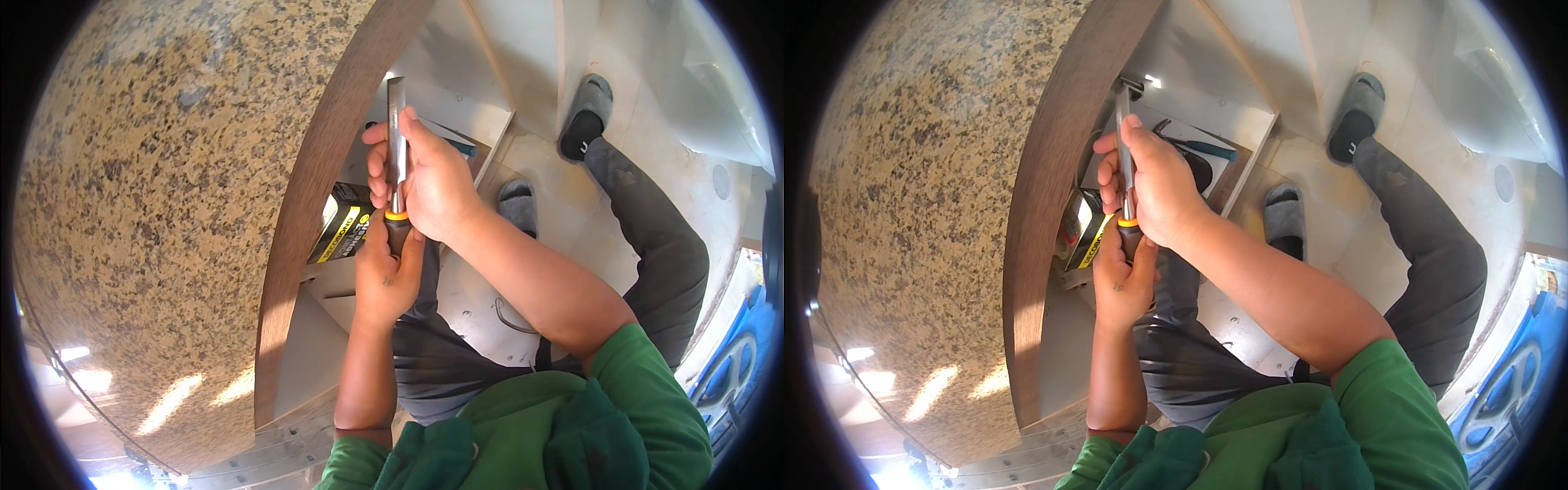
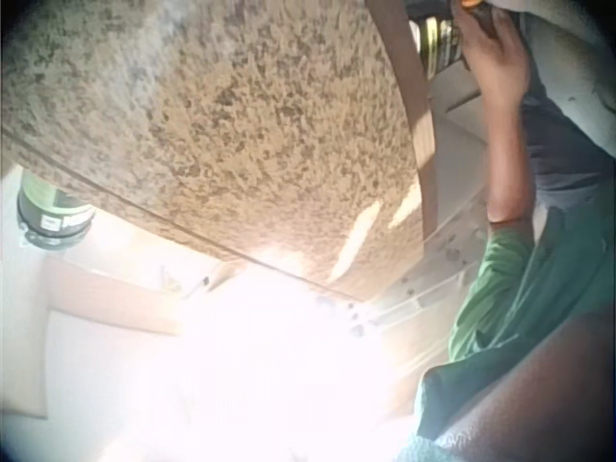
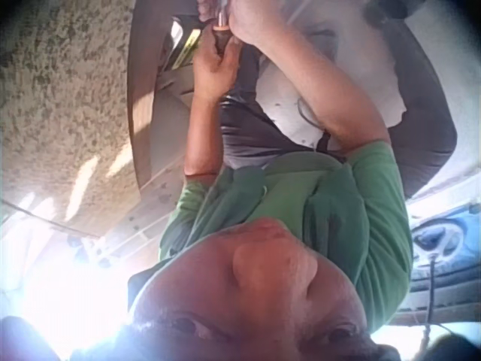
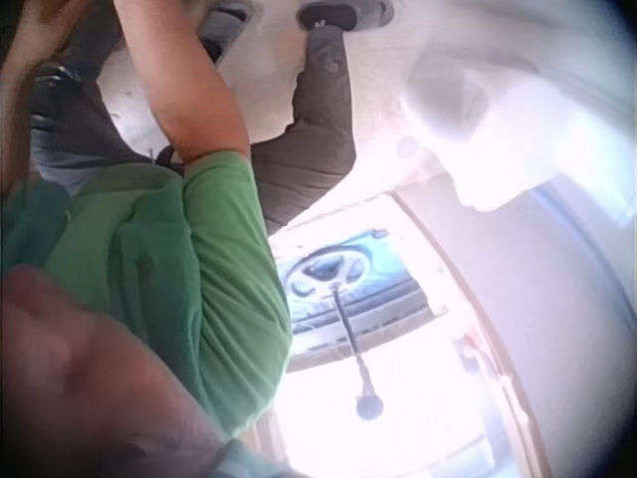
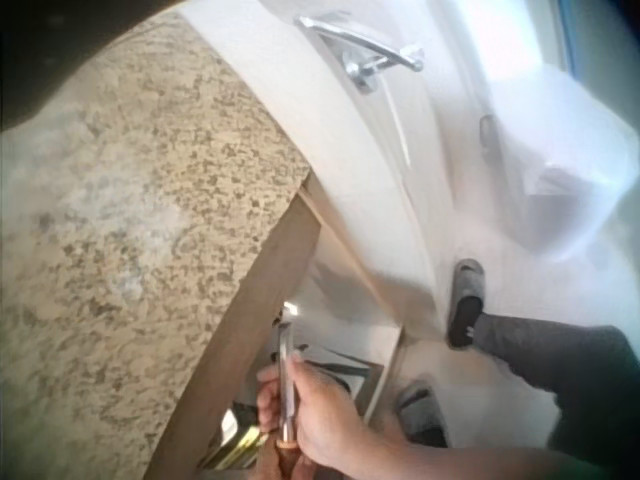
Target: The person is installing a cabinet under a granite countertop. They use a screwdriver to secure the cabinet to the wall and floor, and a utility knife to trim excess material.
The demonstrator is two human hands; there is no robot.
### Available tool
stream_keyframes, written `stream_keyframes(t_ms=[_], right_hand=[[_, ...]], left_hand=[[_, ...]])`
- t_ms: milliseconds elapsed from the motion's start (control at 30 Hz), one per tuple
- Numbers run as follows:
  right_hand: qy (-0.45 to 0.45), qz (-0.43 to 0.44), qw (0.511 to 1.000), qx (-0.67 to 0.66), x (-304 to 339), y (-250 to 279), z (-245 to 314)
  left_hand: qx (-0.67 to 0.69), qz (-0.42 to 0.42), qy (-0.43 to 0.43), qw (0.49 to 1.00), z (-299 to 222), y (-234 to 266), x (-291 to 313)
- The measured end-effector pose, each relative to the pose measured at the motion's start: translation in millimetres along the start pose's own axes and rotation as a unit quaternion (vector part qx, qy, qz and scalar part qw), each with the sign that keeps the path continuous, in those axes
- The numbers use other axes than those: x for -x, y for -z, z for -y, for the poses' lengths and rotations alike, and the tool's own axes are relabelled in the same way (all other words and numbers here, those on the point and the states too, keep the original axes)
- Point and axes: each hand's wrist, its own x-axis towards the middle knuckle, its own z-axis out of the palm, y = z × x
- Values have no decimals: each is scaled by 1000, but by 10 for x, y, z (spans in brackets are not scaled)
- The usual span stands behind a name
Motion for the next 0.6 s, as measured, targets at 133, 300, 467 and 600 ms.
stream_keyframes(t_ms=[133,300,467,600], right_hand=[[-48,5,996,-70,-8,-16,-65],[-61,40,996,-60,-46,39,-139],[-34,44,997,-53,-61,27,-173],[-27,33,998,-48,-113,6,-109]], left_hand=[[-24,-35,-38,998,118,48,-28],[-69,-54,-25,996,86,74,-36],[-108,-83,-81,987,37,18,-62],[-114,-73,-82,987,58,15,-173]])
